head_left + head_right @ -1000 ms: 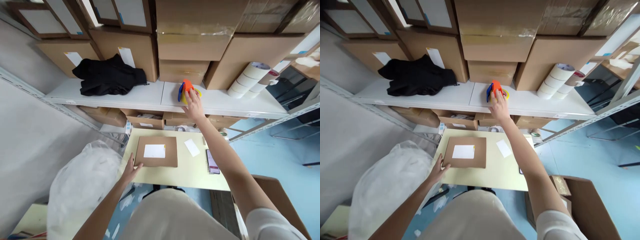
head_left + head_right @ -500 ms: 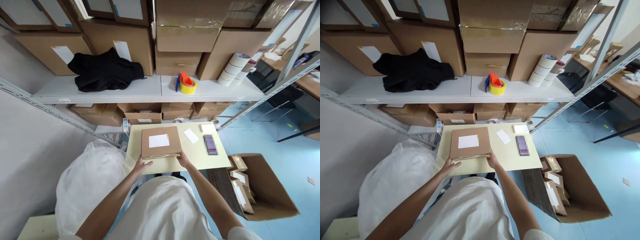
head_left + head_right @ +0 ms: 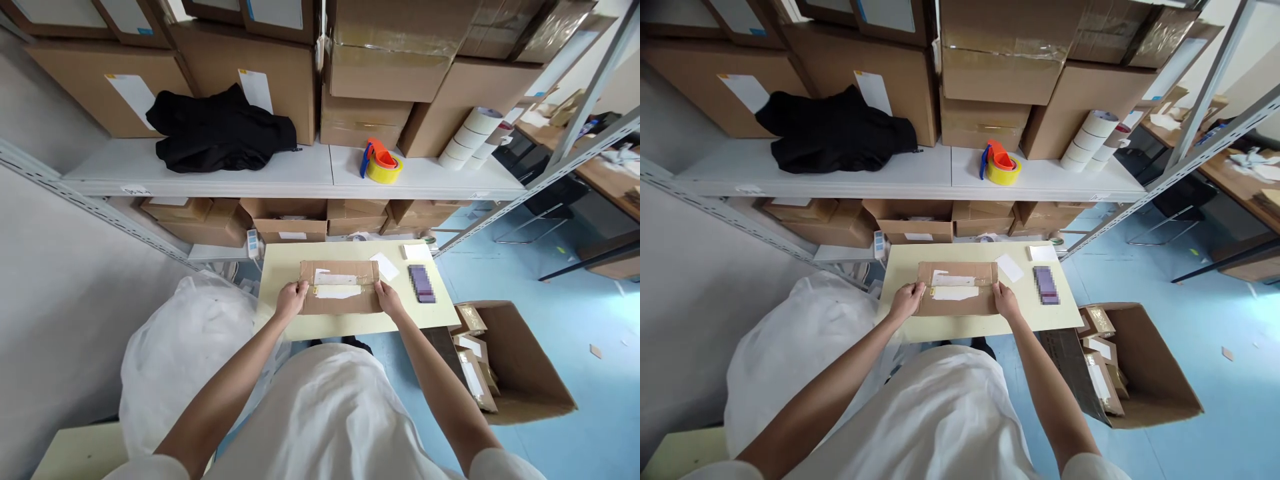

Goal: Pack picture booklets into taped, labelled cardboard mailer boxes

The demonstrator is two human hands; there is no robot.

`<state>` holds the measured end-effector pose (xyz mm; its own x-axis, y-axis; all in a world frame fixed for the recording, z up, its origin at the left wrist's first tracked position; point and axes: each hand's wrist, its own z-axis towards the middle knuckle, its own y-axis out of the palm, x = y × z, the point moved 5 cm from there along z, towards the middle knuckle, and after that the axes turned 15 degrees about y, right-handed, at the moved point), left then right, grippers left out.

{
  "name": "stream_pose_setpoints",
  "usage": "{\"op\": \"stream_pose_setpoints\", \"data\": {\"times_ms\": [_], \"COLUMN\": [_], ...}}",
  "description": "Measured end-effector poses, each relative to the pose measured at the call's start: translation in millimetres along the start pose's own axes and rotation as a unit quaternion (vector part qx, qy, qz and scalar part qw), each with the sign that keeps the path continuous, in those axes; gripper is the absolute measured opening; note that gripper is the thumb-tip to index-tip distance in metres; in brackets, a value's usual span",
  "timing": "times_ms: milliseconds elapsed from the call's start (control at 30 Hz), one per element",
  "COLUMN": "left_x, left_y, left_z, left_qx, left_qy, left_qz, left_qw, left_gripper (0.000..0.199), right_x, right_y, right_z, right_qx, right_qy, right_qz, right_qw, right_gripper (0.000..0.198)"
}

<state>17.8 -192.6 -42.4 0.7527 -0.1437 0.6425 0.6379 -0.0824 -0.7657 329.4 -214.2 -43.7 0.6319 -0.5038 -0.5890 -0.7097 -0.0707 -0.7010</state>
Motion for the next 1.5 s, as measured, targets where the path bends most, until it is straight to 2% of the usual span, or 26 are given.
{"op": "stream_pose_setpoints", "data": {"times_ms": [133,267,367,500,567,700,800,933,1067,1167,1267,1400,1500], "left_x": [-4,-7,-7,11,24,52,75,109,136,144,144,144,145], "left_y": [13,21,22,10,6,3,10,33,63,79,86,88,88], "left_z": [13,14,8,2,4,11,20,34,46,50,51,51,53], "left_qx": [-0.021,-0.034,0.006,0.098,0.1,0.085,0.067,0.011,-0.038,-0.055,-0.048,-0.031,-0.02], "left_qy": [-0.001,-0.005,-0.011,0.085,0.128,0.171,0.186,0.195,0.211,0.206,0.192,0.192,0.194], "left_qz": [-0.013,-0.024,-0.024,0.025,0.057,0.098,0.108,0.115,0.106,0.103,0.113,0.12,0.119], "left_qw": [1.0,0.999,1.0,0.991,0.985,0.977,0.974,0.974,0.971,0.971,0.974,0.973,0.973], "left_gripper": [0.04,0.042,0.054,0.059,0.057,0.058,0.058,0.05,0.039,0.036,0.035,0.034,0.033], "right_x": [9,6,5,10,12,17,29,57,73,78,83,87,87], "right_y": [8,4,2,4,6,4,-4,-19,-21,-13,-4,0,-2], "right_z": [12,20,22,22,23,29,47,96,149,173,181,175,169], "right_qx": [0.019,0.035,0.038,0.018,-0.009,-0.061,-0.063,-0.043,-0.059,-0.08,-0.098,-0.105,-0.097], "right_qy": [0.03,0.021,0.015,0.027,0.03,0.007,-0.025,-0.012,-0.03,-0.068,-0.102,-0.143,-0.161], "right_qz": [0.039,0.051,0.057,0.096,0.117,0.127,0.018,-0.125,-0.195,-0.239,-0.277,-0.311,-0.321], "right_qw": [0.999,0.998,0.998,0.995,0.993,0.99,0.998,0.991,0.978,0.965,0.95,0.934,0.928], "right_gripper": [0.06,0.064,0.065,0.067,0.066,0.06,0.053,0.04,0.053,0.059,0.051,0.039,0.043]}}
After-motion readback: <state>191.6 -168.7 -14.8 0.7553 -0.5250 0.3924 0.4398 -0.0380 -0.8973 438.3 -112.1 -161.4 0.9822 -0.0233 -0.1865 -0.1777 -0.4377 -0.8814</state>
